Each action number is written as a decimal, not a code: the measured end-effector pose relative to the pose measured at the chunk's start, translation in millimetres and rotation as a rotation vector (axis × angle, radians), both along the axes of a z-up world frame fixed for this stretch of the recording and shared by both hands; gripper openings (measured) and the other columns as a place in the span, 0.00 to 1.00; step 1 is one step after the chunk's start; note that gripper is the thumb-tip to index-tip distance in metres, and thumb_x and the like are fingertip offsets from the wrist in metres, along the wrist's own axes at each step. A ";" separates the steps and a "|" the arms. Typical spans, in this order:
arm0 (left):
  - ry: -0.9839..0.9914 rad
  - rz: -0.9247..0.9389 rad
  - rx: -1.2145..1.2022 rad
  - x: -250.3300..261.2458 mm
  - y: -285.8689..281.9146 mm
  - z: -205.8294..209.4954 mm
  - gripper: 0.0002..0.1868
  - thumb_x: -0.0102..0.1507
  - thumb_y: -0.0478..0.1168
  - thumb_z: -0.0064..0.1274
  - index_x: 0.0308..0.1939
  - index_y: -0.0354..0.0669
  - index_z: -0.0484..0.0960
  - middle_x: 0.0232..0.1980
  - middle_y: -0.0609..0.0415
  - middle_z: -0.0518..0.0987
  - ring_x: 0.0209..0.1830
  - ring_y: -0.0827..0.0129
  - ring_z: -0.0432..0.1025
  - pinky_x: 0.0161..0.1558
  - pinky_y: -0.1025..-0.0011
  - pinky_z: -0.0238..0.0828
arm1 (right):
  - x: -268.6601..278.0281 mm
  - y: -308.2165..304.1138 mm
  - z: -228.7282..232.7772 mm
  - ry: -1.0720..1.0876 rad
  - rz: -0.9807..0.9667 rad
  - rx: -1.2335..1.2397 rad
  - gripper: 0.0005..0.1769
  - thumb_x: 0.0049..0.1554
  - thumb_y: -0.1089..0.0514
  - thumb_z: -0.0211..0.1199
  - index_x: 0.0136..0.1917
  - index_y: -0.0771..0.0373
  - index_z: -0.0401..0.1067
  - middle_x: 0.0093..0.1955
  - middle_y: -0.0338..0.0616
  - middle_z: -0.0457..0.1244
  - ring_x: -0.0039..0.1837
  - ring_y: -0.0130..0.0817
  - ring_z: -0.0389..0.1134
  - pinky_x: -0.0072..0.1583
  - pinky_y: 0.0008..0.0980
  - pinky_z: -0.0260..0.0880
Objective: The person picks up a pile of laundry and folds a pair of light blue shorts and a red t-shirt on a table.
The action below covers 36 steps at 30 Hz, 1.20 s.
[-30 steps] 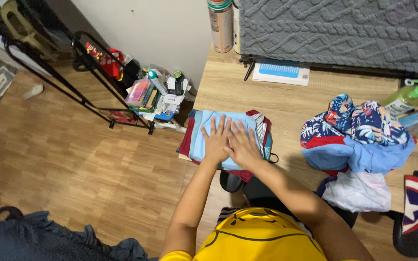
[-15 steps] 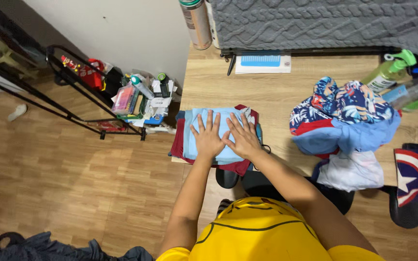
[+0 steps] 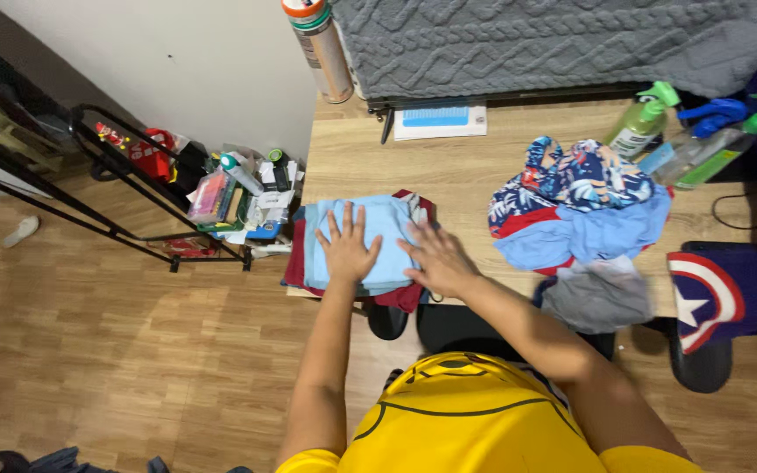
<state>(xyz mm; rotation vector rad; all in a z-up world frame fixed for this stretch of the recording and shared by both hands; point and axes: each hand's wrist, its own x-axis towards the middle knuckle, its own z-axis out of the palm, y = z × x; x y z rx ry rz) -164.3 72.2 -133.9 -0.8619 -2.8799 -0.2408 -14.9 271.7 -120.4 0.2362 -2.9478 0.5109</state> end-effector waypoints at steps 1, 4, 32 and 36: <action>-0.003 0.000 -0.003 -0.5 -0.8 -2.6 0.45 0.63 0.69 0.42 0.80 0.59 0.54 0.84 0.54 0.46 0.82 0.38 0.39 0.69 0.24 0.31 | 4.9 13.7 -1.0 0.062 -0.066 -0.064 0.35 0.55 0.41 0.64 0.73 0.49 0.64 0.80 0.49 0.49 0.81 0.53 0.45 0.75 0.59 0.50; 0.008 -0.019 0.009 -2.4 -4.4 -2.6 0.44 0.64 0.68 0.43 0.80 0.57 0.55 0.84 0.53 0.47 0.81 0.37 0.39 0.68 0.24 0.31 | 33.9 77.7 -7.7 0.238 -0.262 -0.174 0.31 0.51 0.48 0.69 0.69 0.50 0.73 0.76 0.52 0.56 0.80 0.52 0.51 0.78 0.58 0.51; -1.949 -0.353 1.672 134.8 282.0 62.5 0.38 0.60 0.61 0.44 0.70 0.60 0.52 0.61 0.52 0.73 0.55 0.57 0.77 0.49 0.52 0.77 | 126.1 236.9 83.8 -0.224 0.162 -1.342 0.21 0.61 0.59 0.63 0.66 0.67 0.70 0.64 0.40 0.62 0.57 0.28 0.62 0.56 0.30 0.65; -1.811 -0.330 1.626 115.7 286.9 33.5 0.32 0.60 0.55 0.45 0.66 0.55 0.58 0.59 0.52 0.75 0.53 0.58 0.77 0.49 0.54 0.77 | 139.7 236.3 1.8 0.015 0.310 -0.870 0.11 0.66 0.59 0.64 0.60 0.65 0.77 0.59 0.49 0.68 0.64 0.38 0.68 0.66 0.38 0.67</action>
